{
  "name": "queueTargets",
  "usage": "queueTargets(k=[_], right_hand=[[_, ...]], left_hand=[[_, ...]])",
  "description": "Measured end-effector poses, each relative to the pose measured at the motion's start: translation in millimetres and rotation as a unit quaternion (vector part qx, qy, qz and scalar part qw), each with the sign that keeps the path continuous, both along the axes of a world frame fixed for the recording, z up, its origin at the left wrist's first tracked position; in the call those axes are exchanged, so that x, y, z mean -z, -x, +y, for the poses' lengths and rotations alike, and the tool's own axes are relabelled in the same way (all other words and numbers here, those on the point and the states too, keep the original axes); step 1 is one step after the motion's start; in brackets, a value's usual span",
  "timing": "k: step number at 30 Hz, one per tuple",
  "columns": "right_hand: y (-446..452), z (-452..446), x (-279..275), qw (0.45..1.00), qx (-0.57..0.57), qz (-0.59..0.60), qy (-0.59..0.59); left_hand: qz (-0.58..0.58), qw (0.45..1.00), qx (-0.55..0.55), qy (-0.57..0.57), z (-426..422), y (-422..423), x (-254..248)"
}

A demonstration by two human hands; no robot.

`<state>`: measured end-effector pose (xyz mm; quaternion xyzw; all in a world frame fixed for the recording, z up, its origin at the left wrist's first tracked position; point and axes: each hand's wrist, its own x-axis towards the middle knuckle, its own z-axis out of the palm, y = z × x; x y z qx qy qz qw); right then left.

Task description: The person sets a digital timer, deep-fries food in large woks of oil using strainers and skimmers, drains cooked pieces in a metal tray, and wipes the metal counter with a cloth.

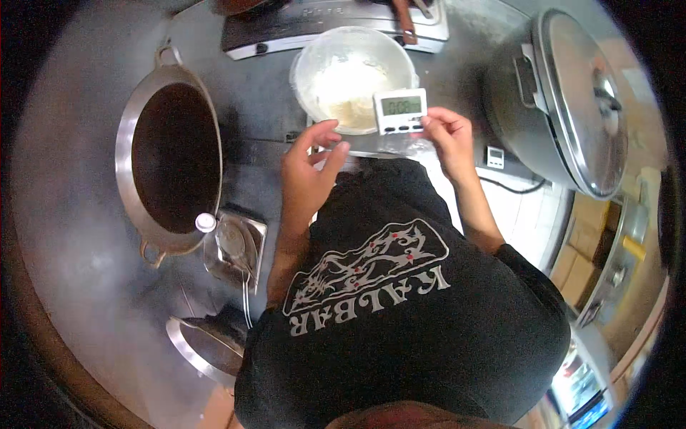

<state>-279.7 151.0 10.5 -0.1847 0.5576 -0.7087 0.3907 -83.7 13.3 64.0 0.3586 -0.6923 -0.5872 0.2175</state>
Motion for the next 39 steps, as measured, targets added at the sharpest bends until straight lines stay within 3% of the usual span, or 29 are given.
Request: queueTargets(k=[6,8,15,17,24,29,39], right_hand=[[46,54,60,0.986,0.146,0.048,-0.057],[54,62,91,0.982,0.132,0.062,-0.121],[46,68,198,0.983,0.073,-0.023,-0.164],[42,69,226,0.981,0.067,-0.047,-0.178],[39,71,244,0.969,0.063,-0.079,-0.224],[40,76,250,0.98,0.06,-0.085,-0.172],[40,75,251,0.975,0.059,-0.077,-0.198]], left_hand=[[-0.035,0.999,0.002,-0.027,4,-9,19],[-0.046,0.999,0.021,-0.002,3,-13,27],[-0.105,0.992,0.047,-0.046,3,-20,30],[-0.052,0.998,0.033,-0.027,2,-21,32],[-0.059,0.997,0.014,-0.042,-2,-21,34],[-0.056,0.997,0.015,-0.046,-2,-18,35],[-0.057,0.998,0.015,-0.022,-5,-11,33]])
